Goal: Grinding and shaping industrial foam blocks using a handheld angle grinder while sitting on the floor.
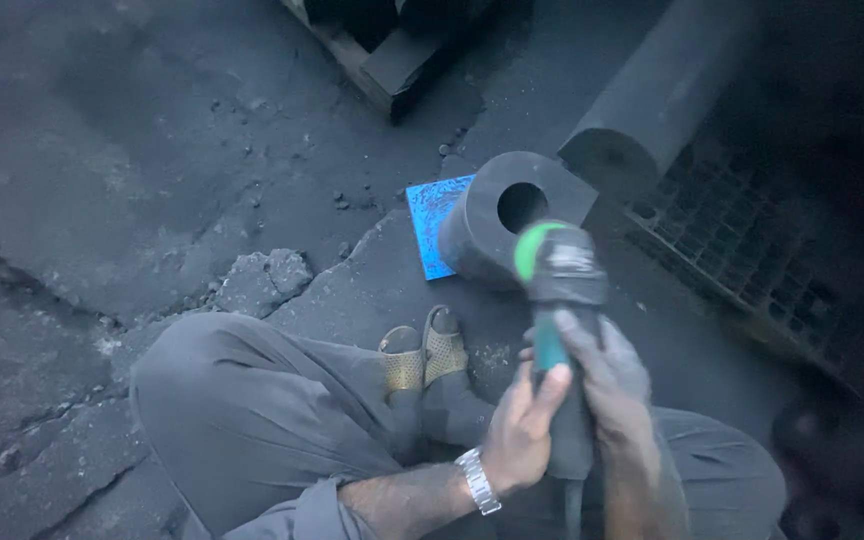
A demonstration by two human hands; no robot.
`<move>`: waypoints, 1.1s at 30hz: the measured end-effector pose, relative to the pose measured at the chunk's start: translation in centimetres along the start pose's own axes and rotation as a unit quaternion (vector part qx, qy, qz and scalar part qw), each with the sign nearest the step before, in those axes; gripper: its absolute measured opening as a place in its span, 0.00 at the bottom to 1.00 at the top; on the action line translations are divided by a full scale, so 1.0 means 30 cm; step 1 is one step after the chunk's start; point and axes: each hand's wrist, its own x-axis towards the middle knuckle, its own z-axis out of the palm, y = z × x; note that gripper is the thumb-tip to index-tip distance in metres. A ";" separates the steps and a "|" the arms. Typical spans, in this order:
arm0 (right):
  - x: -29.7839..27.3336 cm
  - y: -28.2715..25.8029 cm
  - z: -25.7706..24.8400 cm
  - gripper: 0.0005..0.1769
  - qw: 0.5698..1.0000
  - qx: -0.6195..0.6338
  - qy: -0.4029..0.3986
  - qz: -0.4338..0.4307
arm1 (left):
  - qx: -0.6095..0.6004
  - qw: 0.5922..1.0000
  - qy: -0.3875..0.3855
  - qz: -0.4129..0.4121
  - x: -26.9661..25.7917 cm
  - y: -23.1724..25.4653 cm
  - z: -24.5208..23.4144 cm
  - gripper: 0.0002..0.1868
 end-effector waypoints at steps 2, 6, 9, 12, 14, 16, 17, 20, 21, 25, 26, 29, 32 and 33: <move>-0.016 0.024 -0.025 0.25 0.995 0.078 0.055 -0.010 | 0.085 0.991 -0.043 -0.091 0.018 0.013 0.016 0.40; -0.067 0.117 -0.095 0.26 0.978 0.194 0.067 -0.033 | 0.118 0.984 -0.116 -0.071 0.004 -0.047 0.027 0.42; -0.103 0.114 -0.084 0.25 0.977 0.204 0.057 -0.037 | 0.087 0.986 -0.135 0.034 -0.033 -0.042 0.026 0.43; -0.101 0.112 -0.074 0.24 0.977 0.205 0.030 -0.042 | 0.046 0.985 -0.148 -0.079 -0.047 -0.028 0.027 0.42; -0.086 0.086 -0.053 0.24 0.983 0.184 0.010 -0.027 | 0.058 0.994 -0.092 -0.013 -0.053 -0.055 0.023 0.37; -0.072 0.101 -0.050 0.24 0.985 0.170 0.003 -0.012 | 0.044 0.995 -0.082 -0.033 -0.053 -0.029 0.013 0.36; -0.056 0.103 -0.050 0.24 0.988 0.155 -0.006 0.000 | 0.029 0.996 -0.071 -0.051 -0.044 -0.014 0.011 0.35; -0.028 0.098 -0.033 0.23 0.990 0.130 -0.046 -0.022 | 0.100 0.993 -0.046 -0.043 -0.056 -0.037 0.004 0.33; -0.012 0.082 -0.023 0.23 0.990 0.129 -0.046 -0.023 | 0.099 0.993 -0.047 -0.042 -0.049 -0.025 -0.001 0.33; 0.009 0.048 0.000 0.22 0.993 0.076 -0.077 -0.041 | -0.002 1.000 -0.001 0.003 -0.033 -0.009 -0.019 0.32; 0.007 0.044 0.001 0.22 0.993 0.066 -0.083 -0.043 | -0.005 1.000 0.010 -0.003 -0.027 -0.011 -0.022 0.31; 0.006 0.075 -0.015 0.22 0.993 0.095 -0.059 -0.036 | 0.024 0.999 -0.015 0.032 -0.031 -0.058 -0.016 0.32; 0.010 0.093 -0.023 0.23 0.994 0.106 -0.030 -0.015 | 0.171 0.982 -0.035 0.065 -0.043 -0.106 -0.014 0.33; 0.014 0.083 -0.012 0.23 0.994 0.108 -0.030 -0.013 | 0.173 0.982 -0.035 0.062 -0.038 -0.079 -0.022 0.33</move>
